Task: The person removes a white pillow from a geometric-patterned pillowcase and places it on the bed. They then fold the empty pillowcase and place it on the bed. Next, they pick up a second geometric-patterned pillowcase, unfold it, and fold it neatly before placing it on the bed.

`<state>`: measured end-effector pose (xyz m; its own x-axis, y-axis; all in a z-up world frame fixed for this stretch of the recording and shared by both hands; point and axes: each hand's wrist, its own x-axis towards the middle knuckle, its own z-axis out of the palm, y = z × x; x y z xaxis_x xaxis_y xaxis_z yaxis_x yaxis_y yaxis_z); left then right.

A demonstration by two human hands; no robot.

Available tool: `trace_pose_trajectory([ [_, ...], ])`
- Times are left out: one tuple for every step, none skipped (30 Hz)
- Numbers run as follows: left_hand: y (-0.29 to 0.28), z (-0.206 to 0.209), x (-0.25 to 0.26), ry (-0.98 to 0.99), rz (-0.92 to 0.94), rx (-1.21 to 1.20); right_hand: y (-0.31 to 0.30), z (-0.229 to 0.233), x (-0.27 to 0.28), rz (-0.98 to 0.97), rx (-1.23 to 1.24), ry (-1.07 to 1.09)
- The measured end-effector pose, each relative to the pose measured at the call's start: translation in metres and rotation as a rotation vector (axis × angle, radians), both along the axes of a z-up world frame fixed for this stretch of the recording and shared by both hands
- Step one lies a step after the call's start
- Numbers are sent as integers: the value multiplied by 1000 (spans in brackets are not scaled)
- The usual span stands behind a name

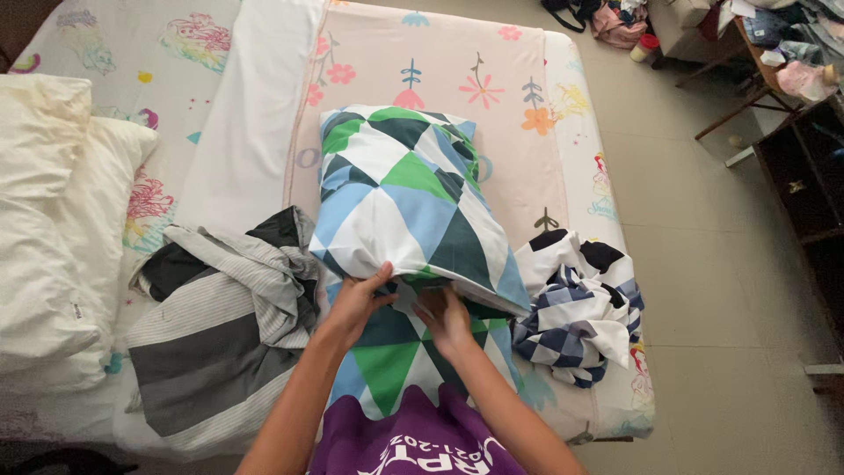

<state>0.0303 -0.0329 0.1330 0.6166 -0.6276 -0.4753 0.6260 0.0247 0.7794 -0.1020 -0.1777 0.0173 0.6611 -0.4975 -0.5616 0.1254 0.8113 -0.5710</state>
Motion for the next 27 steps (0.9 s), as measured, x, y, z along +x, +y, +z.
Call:
trace_pose_trajectory([
  [1, -4, -1, 10, -6, 16, -4, -1, 6, -46, 153, -77],
  [2, -8, -2, 20, -11, 32, -6, -1, 10, -93, 220, -84],
  [3, -14, -3, 30, -16, 48, -8, -4, 11, -139, 287, -91],
  [5, -20, -4, 36, 19, 10, -9, -10, 13, -183, 354, -99],
  [7, -27, -5, 41, 54, -28, -15, -19, 18, -166, 344, -116],
  [9, -34, -8, 47, 86, -67, -24, -31, 24, -150, 333, -132],
  [9, -41, -10, 72, 147, -48, -33, -44, 27, -135, 323, -148],
  [9, -48, -11, 96, 205, -29, -40, -59, 28, -124, 296, -149],
  [8, -54, -12, 120, 264, -10, -47, -72, 29, -114, 270, -150],
  [8, -60, -11, 184, 267, -90, -51, -84, 30, -103, 245, -152],
  [9, -66, -10, 247, 271, -171, -52, -93, 32, -99, 264, -165],
  [8, -73, -10, 312, 273, -252, -52, -99, 31, -96, 282, -175],
  [6, -80, -11, 336, 274, -233, -52, -101, 29, -93, 300, -186],
  [4, -88, -12, 358, 276, -214, -51, -98, 28, -62, 276, -198],
  [4, -96, -12, 380, 278, -195, -48, -92, 25, -30, 251, -211],
  [5, -103, -11, 409, 283, -226, -44, -85, 24, 2, 228, -224],
  [5, -110, -9, 439, 287, -258, -41, -77, 25, 3, 252, -221],
  [4, -115, -9, 470, 288, -292, -41, -70, 25, 1, 273, -217],
  [5, -118, -11, 482, 273, -349, -41, -64, 26, 0, 294, -213],
  [10, -119, -15, 495, 257, -407, -43, -60, 26, 4, 324, -223],
  [12, -117, -18, 507, 240, -465, -45, -57, 27, 8, 355, -233],
  [11, -114, -18, 521, 239, -449, -45, -56, 29, 12, 388, -244],
  [10, -109, -15, 535, 238, -433, -45, -56, 29, 22, 382, -232],
  [8, -105, -13, 551, 237, -419, -46, -56, 27, 32, 374, -218],
  [5, -101, -11, 554, 252, -359, -47, -58, 25, 42, 366, -204],
  [3, -96, -8, 555, 270, -297, -51, -60, 23, 48, 362, -189],
  [2, -89, -5, 556, 288, -236, -57, -63, 20, 53, 357, -175],
])
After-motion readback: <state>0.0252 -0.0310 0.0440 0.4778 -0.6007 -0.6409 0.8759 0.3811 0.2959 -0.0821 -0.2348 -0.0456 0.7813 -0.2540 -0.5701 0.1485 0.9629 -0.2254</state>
